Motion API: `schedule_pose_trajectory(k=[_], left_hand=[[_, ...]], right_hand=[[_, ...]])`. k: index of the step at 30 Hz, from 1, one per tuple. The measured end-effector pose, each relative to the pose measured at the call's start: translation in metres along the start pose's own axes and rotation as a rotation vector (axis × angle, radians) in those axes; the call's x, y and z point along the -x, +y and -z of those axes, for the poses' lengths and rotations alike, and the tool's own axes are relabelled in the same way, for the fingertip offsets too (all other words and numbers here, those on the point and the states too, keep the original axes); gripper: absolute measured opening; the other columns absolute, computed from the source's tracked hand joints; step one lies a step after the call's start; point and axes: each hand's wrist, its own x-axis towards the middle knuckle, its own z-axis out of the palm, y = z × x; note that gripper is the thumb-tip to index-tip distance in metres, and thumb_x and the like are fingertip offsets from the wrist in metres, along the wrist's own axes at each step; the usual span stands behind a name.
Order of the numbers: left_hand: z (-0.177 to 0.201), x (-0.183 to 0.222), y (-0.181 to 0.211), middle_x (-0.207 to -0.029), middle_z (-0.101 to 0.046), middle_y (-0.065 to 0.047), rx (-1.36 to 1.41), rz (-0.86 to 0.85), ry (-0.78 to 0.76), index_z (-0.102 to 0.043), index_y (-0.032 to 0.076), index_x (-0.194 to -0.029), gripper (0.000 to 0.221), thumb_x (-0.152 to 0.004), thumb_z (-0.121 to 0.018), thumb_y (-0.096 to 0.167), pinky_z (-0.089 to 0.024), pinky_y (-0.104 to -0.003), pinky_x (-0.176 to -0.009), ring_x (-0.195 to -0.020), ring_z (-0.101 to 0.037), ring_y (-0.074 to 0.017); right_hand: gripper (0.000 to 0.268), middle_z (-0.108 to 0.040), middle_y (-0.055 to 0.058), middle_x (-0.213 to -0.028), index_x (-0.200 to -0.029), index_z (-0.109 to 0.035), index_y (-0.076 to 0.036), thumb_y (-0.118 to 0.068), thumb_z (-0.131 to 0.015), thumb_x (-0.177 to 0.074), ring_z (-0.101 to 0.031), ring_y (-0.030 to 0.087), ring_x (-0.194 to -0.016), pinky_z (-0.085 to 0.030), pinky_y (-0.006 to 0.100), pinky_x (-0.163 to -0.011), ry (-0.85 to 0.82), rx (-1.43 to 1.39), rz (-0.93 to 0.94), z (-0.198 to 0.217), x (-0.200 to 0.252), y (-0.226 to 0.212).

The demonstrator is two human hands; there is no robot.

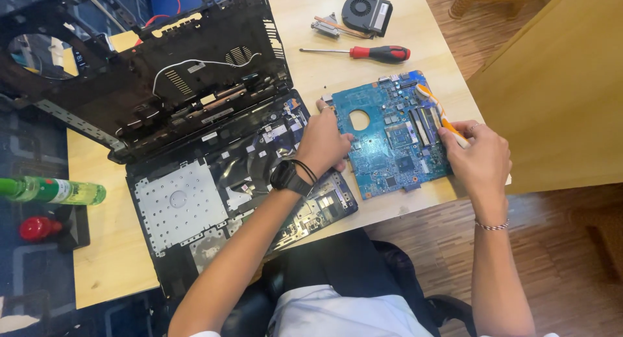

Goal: Cleaning a laptop motherboard with a brush and installing a cooling fan using a screwdriver

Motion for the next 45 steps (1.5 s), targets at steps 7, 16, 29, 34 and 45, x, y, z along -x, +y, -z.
schedule_pose_trajectory(k=[7,16,29,34,45], left_hand=[[0.014,0.007,0.009,-0.107,-0.069,-0.038,-0.033,-0.029,-0.013,-0.02,-0.026,-0.148,0.094,-0.087,-0.075,0.02,-0.061,-0.054,-0.087,-0.11,-0.068,-0.0508],[0.016,0.003,0.004,-0.094,-0.072,-0.034,-0.021,-0.074,-0.008,-0.024,-0.027,-0.146,0.089,-0.09,-0.07,0.024,-0.062,-0.054,-0.082,-0.102,-0.072,-0.0478],[-0.026,-0.04,-0.029,-0.084,-0.071,-0.022,-0.312,-0.221,0.27,-0.061,-0.01,-0.13,0.059,-0.098,-0.06,0.039,-0.06,-0.06,-0.069,-0.086,-0.075,-0.0458],[-0.027,-0.04,-0.027,-0.081,-0.072,-0.019,-0.329,-0.24,0.323,-0.067,-0.002,-0.128,0.053,-0.098,-0.058,0.041,-0.059,-0.061,-0.069,-0.082,-0.076,-0.0446],[-0.019,-0.03,-0.024,-0.077,-0.073,-0.021,-0.296,-0.271,0.361,-0.069,-0.002,-0.128,0.046,-0.099,-0.057,0.031,-0.061,-0.053,-0.066,-0.075,-0.076,-0.0421]], right_hand=[[0.026,-0.076,0.012,-0.1,-0.114,-0.08,-0.021,-0.039,-0.077,-0.096,-0.068,0.047,-0.103,-0.052,0.058,-0.088,0.001,-0.004,-0.013,0.001,-0.001,-0.006],[0.024,-0.075,0.005,-0.096,-0.11,-0.08,-0.024,-0.042,-0.079,-0.094,-0.07,0.036,-0.092,-0.055,0.049,-0.081,-0.012,-0.056,-0.014,-0.003,-0.012,0.004],[0.021,-0.064,0.013,-0.09,-0.113,-0.079,-0.011,-0.027,-0.074,-0.101,-0.068,0.041,-0.091,-0.056,0.052,-0.079,0.17,0.132,0.262,-0.042,-0.088,0.023],[0.022,-0.063,0.012,-0.087,-0.104,-0.08,-0.01,-0.03,-0.076,-0.097,-0.068,0.039,-0.087,-0.058,0.05,-0.074,0.162,0.226,0.341,-0.043,-0.108,0.004],[0.019,-0.074,0.016,-0.088,-0.109,-0.082,-0.015,-0.028,-0.071,-0.1,-0.072,0.047,-0.087,-0.059,0.059,-0.072,-0.034,0.223,0.316,-0.047,-0.143,-0.004]])
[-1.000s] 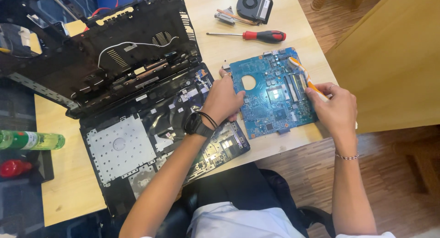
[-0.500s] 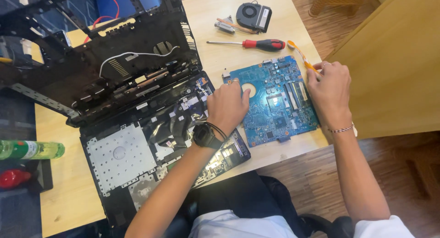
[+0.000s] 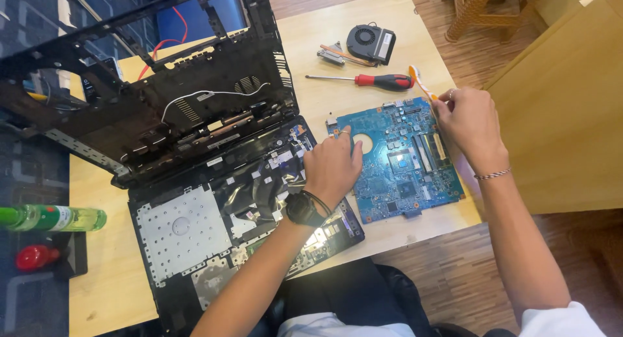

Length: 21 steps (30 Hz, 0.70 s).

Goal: Cleaning a laptop motherboard with a brush and installing a cooling fan using a screwdriver

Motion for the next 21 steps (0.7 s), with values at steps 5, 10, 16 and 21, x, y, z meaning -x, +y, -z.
schedule_pose_trajectory(k=[5,10,16,21], left_hand=[[-0.001,0.001,0.0,-0.075,-0.073,-0.021,-0.013,-0.01,0.011,-0.069,-0.002,-0.128,0.046,-0.098,-0.058,0.031,-0.06,-0.054,-0.065,-0.074,-0.076,-0.0421],[0.001,0.001,0.001,-0.073,-0.073,-0.021,-0.007,-0.016,0.011,-0.069,-0.002,-0.128,0.045,-0.099,-0.057,0.03,-0.06,-0.053,-0.064,-0.073,-0.076,-0.042],[-0.042,-0.005,-0.015,-0.084,-0.075,-0.011,-0.151,0.029,0.058,-0.065,0.013,-0.137,0.048,-0.1,-0.051,0.04,-0.049,-0.054,-0.047,-0.068,-0.072,-0.0404],[-0.042,-0.005,-0.015,-0.079,-0.075,-0.011,-0.165,0.007,0.08,-0.066,0.013,-0.137,0.047,-0.101,-0.051,0.039,-0.049,-0.053,-0.045,-0.065,-0.072,-0.0397]], right_hand=[[0.022,-0.074,0.013,-0.089,-0.109,-0.082,-0.017,-0.034,-0.069,-0.101,-0.073,0.044,-0.086,-0.06,0.057,-0.071,0.025,0.056,0.01,-0.008,-0.023,0.0],[0.026,-0.071,0.014,-0.086,-0.105,-0.081,-0.012,-0.035,-0.07,-0.101,-0.073,0.044,-0.082,-0.06,0.057,-0.07,0.091,0.074,0.043,-0.02,-0.043,0.004],[0.024,-0.074,0.015,-0.098,-0.108,-0.081,-0.003,-0.025,-0.069,-0.107,-0.069,0.038,-0.074,-0.051,0.052,-0.056,0.349,0.03,0.246,0.011,-0.05,-0.052],[0.029,-0.071,0.002,-0.098,-0.103,-0.072,-0.013,-0.036,-0.059,-0.114,-0.063,0.018,-0.086,-0.05,0.032,-0.076,0.333,0.374,0.799,0.009,-0.088,-0.134]])
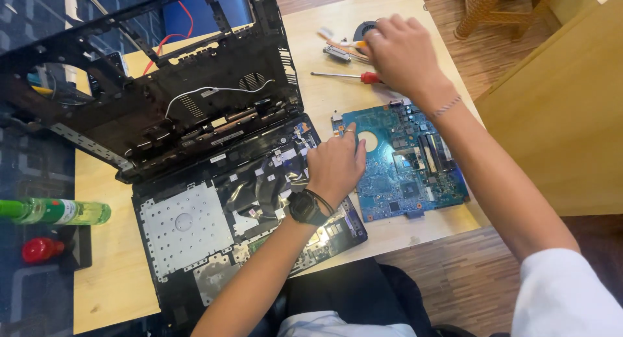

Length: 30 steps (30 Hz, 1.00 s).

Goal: Cleaning a laptop motherboard with a brush and installing a cooling fan using a screwdriver

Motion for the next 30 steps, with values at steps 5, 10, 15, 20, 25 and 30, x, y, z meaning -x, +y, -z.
schedule_pose_trajectory(k=[5,10,15,20,25,30], left_hand=[[0.0,-0.001,-0.001,-0.076,-0.075,-0.011,0.016,0.009,-0.038,-0.065,0.012,-0.138,0.047,-0.1,-0.052,0.039,-0.048,-0.052,-0.045,-0.066,-0.072,-0.0404],[-0.001,-0.001,-0.001,-0.079,-0.075,-0.012,0.036,0.024,-0.065,-0.064,0.012,-0.137,0.048,-0.1,-0.051,0.039,-0.048,-0.057,-0.05,-0.07,-0.072,-0.0427],[-0.002,-0.001,-0.001,-0.078,-0.075,-0.012,0.025,0.011,-0.052,-0.064,0.012,-0.137,0.047,-0.1,-0.051,0.038,-0.049,-0.057,-0.049,-0.069,-0.072,-0.0426],[0.001,0.001,-0.002,-0.075,-0.074,-0.009,0.018,-0.01,-0.041,-0.063,0.011,-0.138,0.047,-0.101,-0.051,0.038,-0.048,-0.052,-0.045,-0.065,-0.072,-0.0388],[0.002,0.0,-0.001,-0.076,-0.074,-0.008,0.004,-0.023,-0.037,-0.063,0.011,-0.139,0.048,-0.101,-0.05,0.038,-0.049,-0.052,-0.046,-0.067,-0.072,-0.0374],[0.002,0.0,0.0,-0.07,-0.073,-0.006,0.011,-0.029,-0.023,-0.064,0.01,-0.139,0.048,-0.102,-0.051,0.037,-0.049,-0.049,-0.044,-0.061,-0.072,-0.0345]], right_hand=[[0.023,-0.074,0.006,-0.101,-0.103,-0.074,-0.011,-0.027,-0.058,-0.109,-0.064,0.019,-0.092,-0.051,0.034,-0.084,-0.116,0.085,0.155,-0.033,-0.066,-0.035],[0.02,-0.073,0.006,-0.093,-0.091,-0.075,-0.012,-0.021,-0.061,-0.102,-0.065,0.025,-0.087,-0.046,0.038,-0.081,0.016,0.054,0.191,-0.064,-0.087,-0.066],[0.029,-0.073,0.003,-0.088,-0.088,-0.077,-0.014,-0.034,-0.065,-0.104,-0.064,0.021,-0.082,-0.045,0.039,-0.085,-0.037,0.015,0.154,-0.067,-0.084,-0.068],[0.037,-0.068,0.012,-0.116,-0.12,-0.071,-0.012,-0.045,-0.068,-0.103,-0.06,0.032,-0.106,-0.043,0.049,-0.089,-0.088,-0.356,-0.089,-0.064,-0.068,0.011],[0.097,-0.043,0.025,-0.155,-0.159,-0.038,-0.012,-0.059,-0.072,-0.08,-0.036,0.049,-0.139,-0.031,0.068,-0.106,-0.584,-0.462,-0.297,-0.045,-0.044,0.061],[0.101,-0.048,0.022,-0.149,-0.157,-0.04,-0.009,-0.051,-0.083,-0.076,-0.044,0.043,-0.136,-0.036,0.056,-0.107,-0.622,-0.611,-0.3,-0.034,-0.035,0.061]])
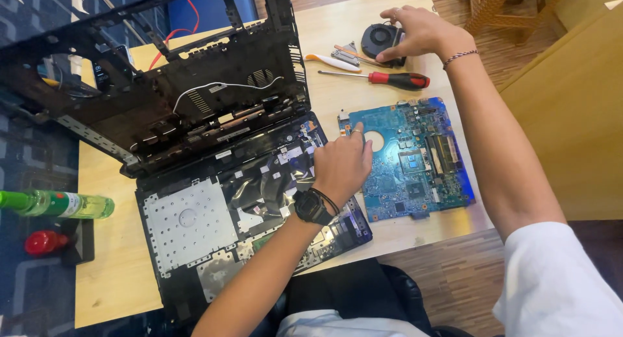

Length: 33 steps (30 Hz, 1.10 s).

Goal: Cleaning a laptop motherboard with a brush and installing a cooling fan using a screwdriver

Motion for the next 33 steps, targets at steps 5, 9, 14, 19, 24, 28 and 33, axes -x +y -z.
schedule_pose_trajectory(k=[5,9,14,19,24,28,33], left_hand=[[-0.002,0.0,-0.001,-0.07,-0.072,-0.006,-0.004,-0.014,0.019,-0.065,0.01,-0.138,0.048,-0.101,-0.052,0.037,-0.046,-0.048,-0.041,-0.06,-0.071,-0.0344],[-0.002,0.001,-0.002,-0.074,-0.074,-0.007,0.005,-0.008,0.007,-0.064,0.01,-0.138,0.048,-0.101,-0.051,0.038,-0.046,-0.05,-0.042,-0.064,-0.071,-0.0376],[0.001,0.001,-0.002,-0.074,-0.074,-0.008,0.008,-0.003,-0.009,-0.065,0.011,-0.138,0.047,-0.101,-0.052,0.037,-0.048,-0.05,-0.044,-0.064,-0.072,-0.0374],[-0.001,-0.002,-0.005,-0.078,-0.074,-0.01,0.015,0.002,-0.016,-0.066,0.012,-0.137,0.045,-0.101,-0.052,0.037,-0.051,-0.054,-0.047,-0.067,-0.072,-0.0393],[0.017,-0.004,-0.008,-0.08,-0.075,-0.017,0.23,0.043,-0.022,-0.067,0.007,-0.133,0.041,-0.1,-0.053,0.029,-0.054,-0.058,-0.054,-0.076,-0.072,-0.0427],[0.018,-0.012,-0.019,-0.058,-0.067,-0.004,0.438,0.062,0.06,-0.075,0.007,-0.117,0.03,-0.097,-0.059,0.024,-0.055,-0.047,-0.06,-0.063,-0.071,-0.0299],[0.015,-0.013,-0.02,-0.095,-0.067,-0.008,0.499,-0.034,0.194,-0.073,0.004,-0.113,0.024,-0.097,-0.059,0.016,-0.055,-0.044,-0.07,-0.076,-0.068,-0.0266]], right_hand=[[0.103,-0.055,0.023,-0.145,-0.155,-0.043,-0.002,-0.046,-0.088,-0.073,-0.05,0.043,-0.132,-0.039,0.052,-0.105,0.047,-0.047,0.06,0.003,0.004,0.0],[0.108,-0.051,0.022,-0.146,-0.154,-0.044,-0.005,-0.049,-0.091,-0.066,-0.047,0.042,-0.133,-0.038,0.052,-0.107,0.027,-0.004,0.081,-0.005,-0.001,0.006],[0.122,-0.054,0.033,-0.14,-0.152,-0.043,0.007,-0.057,-0.093,-0.061,-0.049,0.05,-0.128,-0.04,0.055,-0.103,0.128,0.051,0.093,-0.014,-0.006,0.021],[0.121,-0.056,0.03,-0.128,-0.144,-0.052,0.005,-0.065,-0.093,-0.056,-0.049,0.043,-0.121,-0.039,0.048,-0.102,0.239,0.019,0.062,-0.023,-0.002,0.046],[0.086,-0.062,0.023,-0.123,-0.129,-0.057,0.0,-0.042,-0.101,-0.068,-0.06,0.04,-0.11,-0.046,0.049,-0.089,0.527,-0.139,0.122,-0.016,0.027,0.05],[0.08,-0.06,0.022,-0.127,-0.135,-0.056,0.0,-0.036,-0.1,-0.079,-0.058,0.036,-0.111,-0.046,0.045,-0.088,0.648,-0.231,0.146,-0.006,0.073,0.037],[0.079,-0.058,0.019,-0.13,-0.138,-0.046,0.002,-0.025,-0.095,-0.082,-0.056,0.029,-0.12,-0.046,0.038,-0.106,0.669,-0.574,-0.022,-0.018,0.144,0.002]])
